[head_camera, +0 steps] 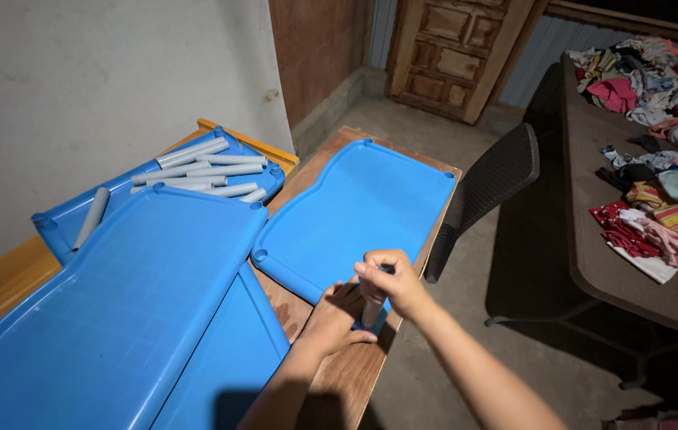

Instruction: The person wipes a blue plastic tray with a cloth, then inserts gray cylindrical legs into the tray's corner sockets. They stack a second tray on top of the legs to form a two-tiered plastic stool.

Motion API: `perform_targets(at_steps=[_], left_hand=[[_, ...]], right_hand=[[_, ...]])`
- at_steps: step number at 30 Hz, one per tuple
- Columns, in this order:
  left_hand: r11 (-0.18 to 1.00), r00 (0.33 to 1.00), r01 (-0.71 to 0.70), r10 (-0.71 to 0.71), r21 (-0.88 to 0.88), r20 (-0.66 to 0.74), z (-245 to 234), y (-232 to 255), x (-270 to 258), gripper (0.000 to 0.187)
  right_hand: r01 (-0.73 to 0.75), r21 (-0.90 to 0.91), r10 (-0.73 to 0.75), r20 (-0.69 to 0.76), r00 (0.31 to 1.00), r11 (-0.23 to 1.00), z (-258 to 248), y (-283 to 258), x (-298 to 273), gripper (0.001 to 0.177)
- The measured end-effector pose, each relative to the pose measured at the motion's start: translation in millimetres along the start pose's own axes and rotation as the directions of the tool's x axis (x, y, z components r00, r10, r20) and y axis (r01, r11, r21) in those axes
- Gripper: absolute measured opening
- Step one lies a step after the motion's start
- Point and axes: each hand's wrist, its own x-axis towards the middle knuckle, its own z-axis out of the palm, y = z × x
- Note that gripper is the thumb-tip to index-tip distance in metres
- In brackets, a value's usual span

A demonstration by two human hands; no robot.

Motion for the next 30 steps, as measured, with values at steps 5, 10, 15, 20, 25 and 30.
perform_targets(at_steps=[5, 10, 15, 20, 25, 30], left_hand=[[0.996, 1.0, 0.001, -0.003, 0.084, 0.028, 10.5, -4.8, -2.6, 0.078], [0.997, 0.999, 0.022, -0.024, 0.07, 0.028, 24.5, -14.0, -0.9, 0.088], [0.999, 0.992, -0.046, 0.047, 0.011, -0.117, 25.4, -15.3, -5.9, 0.088], [0.993, 0.985, 0.099, -0.107, 0.069, 0.132, 9.4, -1.7, 4.7, 0.079], [0.978, 0.995, 0.087, -0.093, 0.19, 0.026, 13.6, 2.3, -0.7, 0.08], [0.883, 0.966, 0.248, -0.257, 0.399, -0.034, 28.6, 32.7, 26.2, 0.087]], right_hand=[[0.111, -0.154, -0.171, -0.462, 0.87, 0.982, 32.2, 20.3, -14.5, 0.04], [0.03, -0.331, -0.135, -0.297, 0.945, 0.943, 30.7, 1.9, -14.8, 0.025], [0.204, -0.31, -0.093, 0.337, 0.937, 0.929, 1.6, -44.7, -1.7, 0.02], [-0.069, -0.254, -0.001, -0.263, 0.965, 0.965, 23.9, 1.7, -7.9, 0.034], [0.022, -0.256, -0.183, -0.624, 0.759, 0.967, 47.7, 28.6, -4.9, 0.036], [0.082, -0.328, -0.245, -0.492, 0.835, 0.941, 16.3, 15.1, -15.6, 0.021]])
